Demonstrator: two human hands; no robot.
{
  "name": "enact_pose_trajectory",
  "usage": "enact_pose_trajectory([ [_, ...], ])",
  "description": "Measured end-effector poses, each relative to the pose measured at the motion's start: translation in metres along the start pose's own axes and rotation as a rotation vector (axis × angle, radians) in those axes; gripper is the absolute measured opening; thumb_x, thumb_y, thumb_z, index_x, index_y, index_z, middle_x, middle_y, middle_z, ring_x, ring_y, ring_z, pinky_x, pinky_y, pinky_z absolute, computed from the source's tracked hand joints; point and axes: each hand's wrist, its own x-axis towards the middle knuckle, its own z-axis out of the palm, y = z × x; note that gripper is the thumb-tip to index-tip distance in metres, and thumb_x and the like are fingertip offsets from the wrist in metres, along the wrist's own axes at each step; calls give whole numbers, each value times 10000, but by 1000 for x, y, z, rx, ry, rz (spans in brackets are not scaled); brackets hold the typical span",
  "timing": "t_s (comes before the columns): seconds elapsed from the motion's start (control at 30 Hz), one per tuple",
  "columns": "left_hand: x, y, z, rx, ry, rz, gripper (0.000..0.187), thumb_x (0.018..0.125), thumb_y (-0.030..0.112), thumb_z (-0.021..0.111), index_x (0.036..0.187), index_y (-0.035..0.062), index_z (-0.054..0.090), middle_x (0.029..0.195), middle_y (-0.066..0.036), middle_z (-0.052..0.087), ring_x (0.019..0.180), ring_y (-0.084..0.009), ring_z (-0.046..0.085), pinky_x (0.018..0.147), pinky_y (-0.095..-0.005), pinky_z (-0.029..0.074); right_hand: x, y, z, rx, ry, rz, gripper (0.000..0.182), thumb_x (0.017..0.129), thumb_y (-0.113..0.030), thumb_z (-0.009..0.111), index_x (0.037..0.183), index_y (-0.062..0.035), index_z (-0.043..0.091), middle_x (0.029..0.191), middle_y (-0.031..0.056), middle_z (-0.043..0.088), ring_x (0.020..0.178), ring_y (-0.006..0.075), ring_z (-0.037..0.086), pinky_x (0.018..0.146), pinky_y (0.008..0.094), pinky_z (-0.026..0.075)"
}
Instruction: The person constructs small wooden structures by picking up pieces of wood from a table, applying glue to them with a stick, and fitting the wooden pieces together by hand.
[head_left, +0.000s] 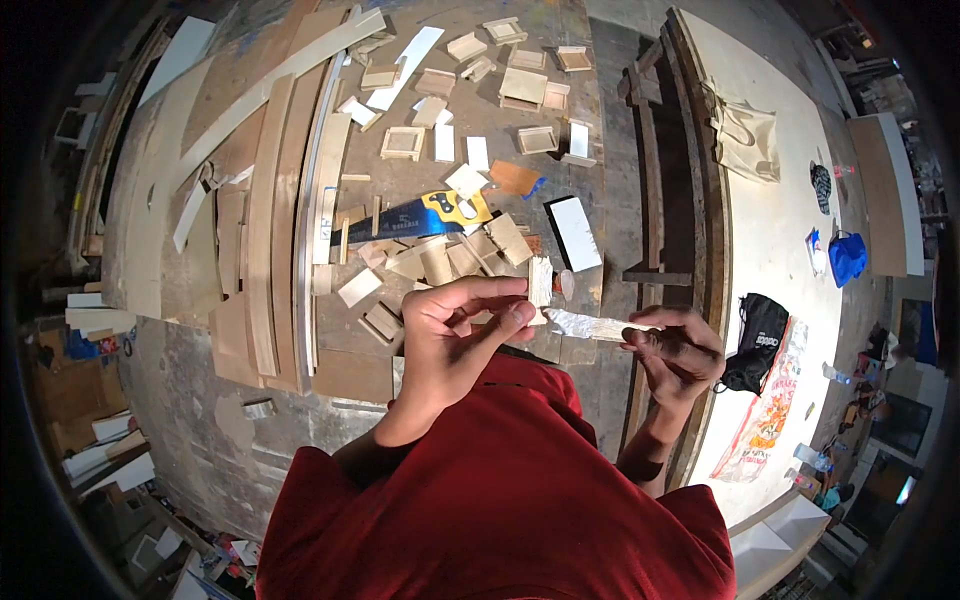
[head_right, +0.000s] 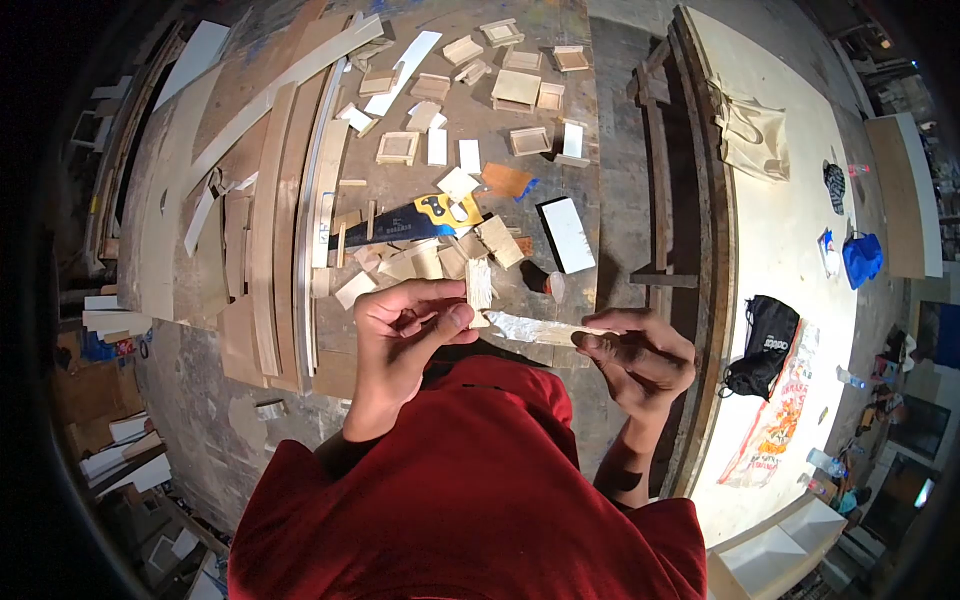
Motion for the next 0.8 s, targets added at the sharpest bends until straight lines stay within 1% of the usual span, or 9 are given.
enact_pose_trajectory([
  [0.07, 1, 1, 0, -2, -7, -3, 232, 920, -81, 663, 1151, -107, 655, 1042, -160, 709, 955, -197, 713, 825, -335, 652, 2, 1, 1, 29, 83, -8, 145, 672, 38, 865, 778, 10, 771, 893, 132, 749, 793, 200, 725, 676, 277, 574],
  [0.1, 1, 2, 0, -4, -15, -8, 233, 920, -82, 662, 1152, -107, 655, 1042, -159, 709, 951, -195, 713, 823, -335, 653, 4, 2, 1, 27, 86, -7, 145, 672, 38, 865, 778, 10, 771, 893, 132, 749, 793, 200, 725, 676, 277, 574],
  [0.17, 0, 3, 1, -8, -21, -13, 232, 921, -82, 661, 1152, -107, 655, 1040, -160, 709, 950, -194, 713, 823, -335, 653, 10, 4, 0, -46, 62, -81, 134, 671, 34, 868, 749, 25, 759, 885, 128, 749, 790, 204, 725, 680, 279, 578],
  [0.4, 3, 0, 0, -75, -24, -54, 226, 926, -66, 664, 1150, -101, 662, 1028, -159, 712, 940, -191, 716, 816, -335, 654, 11, 3, -3, -35, -28, -105, 130, 678, 37, 867, 736, 30, 752, 883, 129, 750, 791, 202, 725, 667, 276, 578],
  [0.5, 4, -3, -2, -51, -20, -43, 222, 924, -63, 668, 1143, -103, 662, 1015, -163, 714, 926, -193, 720, 812, -333, 654, 9, 5, -2, 28, -32, -66, 135, 677, 42, 865, 738, 34, 745, 898, 132, 753, 795, 200, 724, 662, 278, 577],
  [0.57, 4, -1, 1, -46, -6, -41, 220, 911, -54, 690, 1126, -91, 668, 995, -149, 716, 899, -180, 717, 788, -332, 654, 8, 2, 2, 118, 53, 16, 134, 685, 42, 862, 728, 46, 735, 910, 142, 754, 796, 197, 722, 642, 271, 572],
  [0.6, 3, 0, 3, -41, 11, -37, 218, 897, -45, 712, 1109, -78, 675, 975, -136, 717, 873, -167, 714, 764, -330, 654, 8, 3, 0, 117, 55, 18, 134, 685, 42, 862, 728, 46, 735, 910, 142, 754, 796, 197, 722, 642, 271, 572],
  [0.67, 3, 0, 3, -43, 10, -29, 211, 898, -51, 708, 1104, -79, 674, 971, -134, 717, 871, -167, 714, 767, -331, 653, 10, 7, -1, -20, -26, -44, 119, 697, 47, 852, 734, 40, 740, 912, 153, 753, 787, 201, 722, 625, 259, 564],
  [0.8, 3, -3, 1, -37, 30, 19, 199, 903, -73, 689, 1101, -82, 669, 964, -130, 715, 864, -167, 716, 778, -331, 648, 5, 6, 1, 138, 23, 48, 112, 702, 70, 837, 773, 48, 753, 890, 179, 748, 757, 214, 725, 630, 256, 568],
])
